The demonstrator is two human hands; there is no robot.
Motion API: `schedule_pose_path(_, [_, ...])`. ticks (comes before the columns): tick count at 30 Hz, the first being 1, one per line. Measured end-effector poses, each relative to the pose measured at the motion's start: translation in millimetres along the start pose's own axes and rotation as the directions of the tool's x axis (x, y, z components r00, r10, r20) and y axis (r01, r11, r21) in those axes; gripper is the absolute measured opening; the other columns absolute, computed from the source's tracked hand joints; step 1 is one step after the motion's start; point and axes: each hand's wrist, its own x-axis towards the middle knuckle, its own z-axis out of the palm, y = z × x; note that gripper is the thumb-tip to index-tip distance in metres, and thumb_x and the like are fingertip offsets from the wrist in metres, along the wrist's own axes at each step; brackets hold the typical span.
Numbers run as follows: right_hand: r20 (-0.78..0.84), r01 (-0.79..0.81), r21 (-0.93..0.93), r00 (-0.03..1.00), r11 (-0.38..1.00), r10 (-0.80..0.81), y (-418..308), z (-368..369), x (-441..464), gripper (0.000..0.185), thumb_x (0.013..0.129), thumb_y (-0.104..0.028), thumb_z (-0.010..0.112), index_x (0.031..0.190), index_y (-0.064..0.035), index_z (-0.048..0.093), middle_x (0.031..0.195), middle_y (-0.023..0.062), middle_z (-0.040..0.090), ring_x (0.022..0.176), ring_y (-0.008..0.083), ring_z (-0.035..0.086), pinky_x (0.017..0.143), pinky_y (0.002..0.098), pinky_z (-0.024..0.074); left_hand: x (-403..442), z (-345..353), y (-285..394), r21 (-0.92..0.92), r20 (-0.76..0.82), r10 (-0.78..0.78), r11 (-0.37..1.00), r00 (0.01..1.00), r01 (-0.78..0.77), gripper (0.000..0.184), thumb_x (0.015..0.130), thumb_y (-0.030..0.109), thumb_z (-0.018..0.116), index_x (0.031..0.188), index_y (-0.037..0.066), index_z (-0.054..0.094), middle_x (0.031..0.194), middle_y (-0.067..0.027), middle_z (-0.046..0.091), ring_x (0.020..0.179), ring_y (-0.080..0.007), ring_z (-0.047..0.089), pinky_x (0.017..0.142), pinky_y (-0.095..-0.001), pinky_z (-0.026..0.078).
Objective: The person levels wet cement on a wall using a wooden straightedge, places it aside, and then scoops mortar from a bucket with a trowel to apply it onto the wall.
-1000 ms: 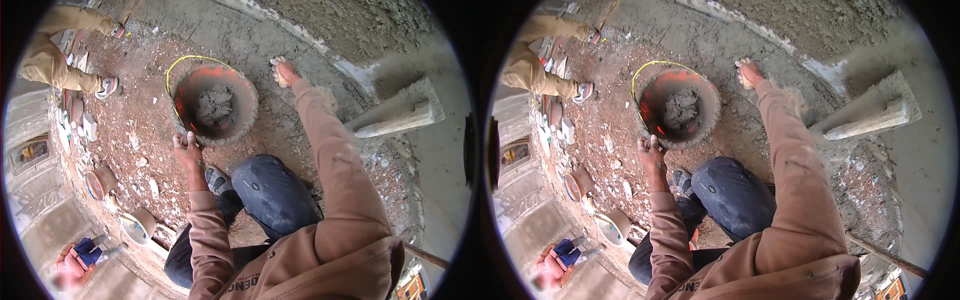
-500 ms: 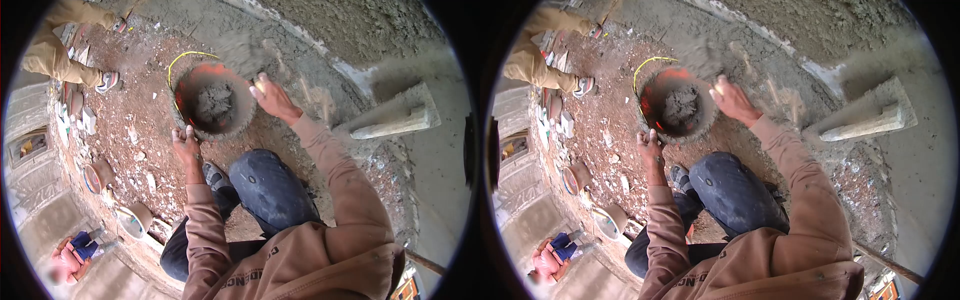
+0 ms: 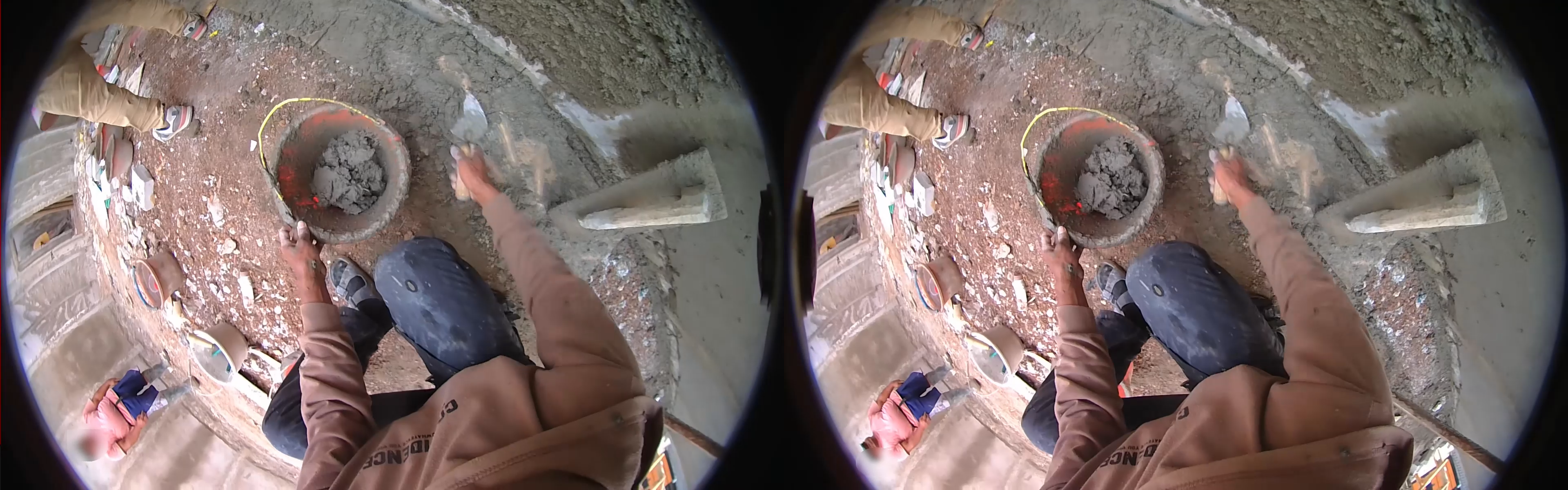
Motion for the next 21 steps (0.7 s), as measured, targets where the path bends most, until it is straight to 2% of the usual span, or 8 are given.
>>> schedule_pose_path(5, [0.412,-0.063,0.092,0.911,0.994,0.020,-48,20,58,0.032,0.092,-0.030,0.065,0.106,-0.0135,0.042,0.085,0.0040,0.049,0.055,0.0127,0.048,0.045,0.0295,0.0415,0,0,3,-0.012,0.028,-0.012,1.000,1.000,0.012,0.007,0.098,0.012,0.055,0.101,0.013,0.049,0.092,-0.0005,0.061,0.079,-0.0141,0.059,0.070,-0.0363,0.055])
schedule_pose_path(12, [0.373,0.206,-0.074,0.913,0.976,-0.165,-67,19,19,0.033,0.094,-0.027,0.059,0.119,-0.0090,0.048,0.102,0.0135,0.059,0.063,0.0214,0.058,0.049,0.0347,0.0467,3,-5,-4,-0.052,0.014,0.000,0.999,1.000,0.001,0.008,0.098,0.012,0.055,0.101,0.015,0.048,0.093,-0.0006,0.061,0.079,-0.0144,0.060,0.069,-0.0364,0.055])
schedule_pose_path(15, [0.388,0.688,-0.490,0.721,0.535,-0.574,-90,31,-43,0.039,0.094,-0.028,0.058,0.122,-0.0027,0.048,0.096,0.0192,0.063,0.063,0.0282,0.062,0.051,0.0396,0.0489,7,-5,-5,-0.083,0.024,-0.006,0.997,1.000,0.008,0.011,0.098,0.012,0.056,0.096,0.015,0.046,0.092,-0.0005,0.061,0.078,-0.0146,0.060,0.069,-0.0367,0.055])
schedule_pose_path(16, [0.533,0.815,-0.559,0.492,0.150,-0.688,-89,29,-50,0.042,0.094,-0.028,0.059,0.122,0.0007,0.048,0.082,0.0178,0.064,0.058,0.0287,0.061,0.051,0.0415,0.0483,9,-7,-7,-0.098,0.026,-0.008,0.995,1.000,0.011,0.012,0.098,0.012,0.056,0.095,0.016,0.045,0.092,-0.0005,0.061,0.078,-0.0147,0.060,0.069,-0.0369,0.055])
schedule_pose_path(17, [0.579,0.865,-0.501,0.354,0.021,-0.734,-94,31,-70,0.038,0.092,-0.025,0.058,0.118,0.0015,0.050,0.086,0.0270,0.062,0.065,0.0406,0.061,0.057,0.0486,0.0491,9,-6,-4,-0.083,0.026,-0.027,0.996,0.999,0.029,0.015,0.098,0.012,0.056,0.092,0.016,0.043,0.091,-0.0001,0.061,0.078,-0.0153,0.061,0.069,-0.0370,0.055])
schedule_pose_path(18, [0.610,0.839,-0.520,0.496,0.161,-0.618,-97,35,-94,0.038,0.092,-0.024,0.057,0.118,0.0027,0.051,0.086,0.0269,0.062,0.071,0.0410,0.062,0.060,0.0514,0.0488,8,-4,-1,-0.085,0.037,-0.030,0.996,0.999,0.033,0.014,0.098,0.012,0.056,0.093,0.016,0.043,0.091,-0.0002,0.061,0.079,-0.0161,0.061,0.069,-0.0368,0.055])
schedule_pose_path(20, [0.512,0.873,-0.470,0.390,0.130,-0.765,-84,33,-117,0.041,0.094,-0.026,0.057,0.122,0.0016,0.049,0.085,0.0215,0.062,0.067,0.0329,0.062,0.057,0.0466,0.0507,7,-4,3,-0.046,0.070,-0.031,0.998,0.997,0.034,0.014,0.098,0.013,0.056,0.094,0.016,0.043,0.092,-0.0005,0.061,0.080,-0.0165,0.062,0.070,-0.0372,0.055])
schedule_pose_path(21, [0.416,0.825,-0.501,0.494,0.262,-0.763,-70,25,-109,0.043,0.094,-0.027,0.057,0.125,0.0008,0.047,0.085,0.0193,0.062,0.065,0.0299,0.061,0.055,0.0447,0.0507,3,-3,8,-0.033,0.061,-0.045,0.998,0.997,0.047,0.013,0.098,0.013,0.056,0.096,0.015,0.044,0.093,-0.0013,0.061,0.081,-0.0164,0.061,0.070,-0.0372,0.055])
